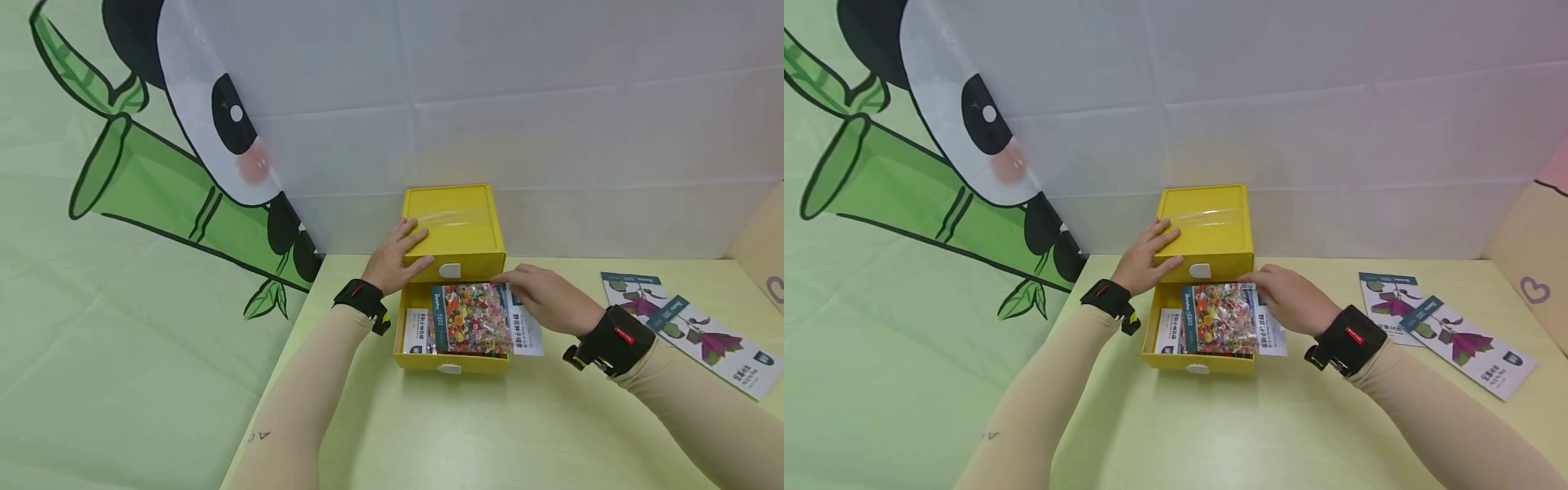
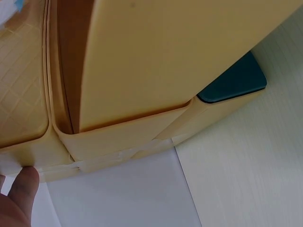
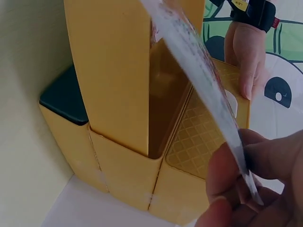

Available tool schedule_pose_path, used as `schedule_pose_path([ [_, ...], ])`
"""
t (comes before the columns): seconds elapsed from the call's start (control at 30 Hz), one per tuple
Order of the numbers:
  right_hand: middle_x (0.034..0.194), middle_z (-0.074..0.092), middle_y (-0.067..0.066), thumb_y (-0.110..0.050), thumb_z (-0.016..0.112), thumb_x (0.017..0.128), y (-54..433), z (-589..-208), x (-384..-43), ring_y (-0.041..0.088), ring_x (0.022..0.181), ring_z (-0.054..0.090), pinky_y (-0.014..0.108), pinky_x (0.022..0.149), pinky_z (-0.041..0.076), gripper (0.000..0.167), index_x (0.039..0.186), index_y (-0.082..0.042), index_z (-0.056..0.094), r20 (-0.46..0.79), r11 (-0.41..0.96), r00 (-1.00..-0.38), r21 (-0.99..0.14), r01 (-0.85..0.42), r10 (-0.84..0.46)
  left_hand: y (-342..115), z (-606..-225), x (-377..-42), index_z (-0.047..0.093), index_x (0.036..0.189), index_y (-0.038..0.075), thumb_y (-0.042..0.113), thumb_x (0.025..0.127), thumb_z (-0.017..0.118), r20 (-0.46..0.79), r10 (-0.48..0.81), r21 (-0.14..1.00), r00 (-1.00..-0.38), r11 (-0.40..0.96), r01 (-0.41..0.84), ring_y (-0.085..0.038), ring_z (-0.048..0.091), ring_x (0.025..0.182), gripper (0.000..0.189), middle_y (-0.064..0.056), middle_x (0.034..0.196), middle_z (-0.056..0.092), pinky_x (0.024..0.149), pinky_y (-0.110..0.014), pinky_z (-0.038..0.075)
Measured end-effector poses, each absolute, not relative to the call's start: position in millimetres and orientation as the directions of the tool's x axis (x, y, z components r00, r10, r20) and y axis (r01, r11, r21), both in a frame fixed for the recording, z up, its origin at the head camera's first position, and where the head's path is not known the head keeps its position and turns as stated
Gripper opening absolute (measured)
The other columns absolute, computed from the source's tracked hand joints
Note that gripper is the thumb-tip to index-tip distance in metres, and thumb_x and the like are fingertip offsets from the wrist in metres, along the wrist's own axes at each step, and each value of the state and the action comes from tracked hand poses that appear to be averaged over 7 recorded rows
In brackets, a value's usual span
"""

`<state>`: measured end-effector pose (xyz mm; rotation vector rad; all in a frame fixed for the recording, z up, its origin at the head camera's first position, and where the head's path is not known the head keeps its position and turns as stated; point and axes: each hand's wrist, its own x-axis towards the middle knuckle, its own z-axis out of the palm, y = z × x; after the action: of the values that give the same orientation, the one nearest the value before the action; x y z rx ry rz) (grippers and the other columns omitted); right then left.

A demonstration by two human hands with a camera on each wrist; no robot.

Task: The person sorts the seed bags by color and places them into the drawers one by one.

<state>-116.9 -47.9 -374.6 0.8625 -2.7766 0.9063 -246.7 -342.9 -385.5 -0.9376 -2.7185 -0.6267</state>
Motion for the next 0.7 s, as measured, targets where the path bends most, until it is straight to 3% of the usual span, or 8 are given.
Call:
schedule_pose_path([
  [0.33,0.106,0.062,0.008,-0.005,0.048,0.1,-52,-388,-134,0.013,0.08,0.06,0.031,0.072,0.053,0.028,0.125,-0.003,0.061,0.212,0.647,-0.845,-0.561,-0.517,-0.491,-339,-384,-249,0.043,0.147,0.019,0.047,0.094,0.058,0.312,0.517,0.344,-0.797,0.72,0.602,-0.015,0.007,0.147,0.062,-0.002,0.158,0.024,0.117,-0.037,0.016],
  [0.47,0.107,0.062,0.009,-0.011,0.06,0.095,-51,-392,-138,0.013,0.081,0.058,0.029,0.07,0.052,0.031,0.125,0.0,0.061,0.19,0.669,-0.851,-0.544,-0.506,-0.489,-337,-387,-251,0.043,0.147,0.02,0.048,0.094,0.058,0.308,0.511,0.34,-0.802,0.728,0.595,-0.013,0.007,0.147,0.062,-0.001,0.158,0.024,0.117,-0.037,0.017],
  [0.7,0.112,0.061,0.011,-0.022,0.077,0.083,-52,-398,-144,0.013,0.081,0.058,0.023,0.065,0.052,0.053,0.129,-0.002,0.059,0.138,0.702,-0.866,-0.531,-0.475,-0.481,-335,-388,-253,0.043,0.147,0.021,0.048,0.094,0.058,0.315,0.501,0.344,-0.806,0.731,0.589,-0.012,0.006,0.147,0.062,0.001,0.158,0.023,0.117,-0.037,0.018],
])
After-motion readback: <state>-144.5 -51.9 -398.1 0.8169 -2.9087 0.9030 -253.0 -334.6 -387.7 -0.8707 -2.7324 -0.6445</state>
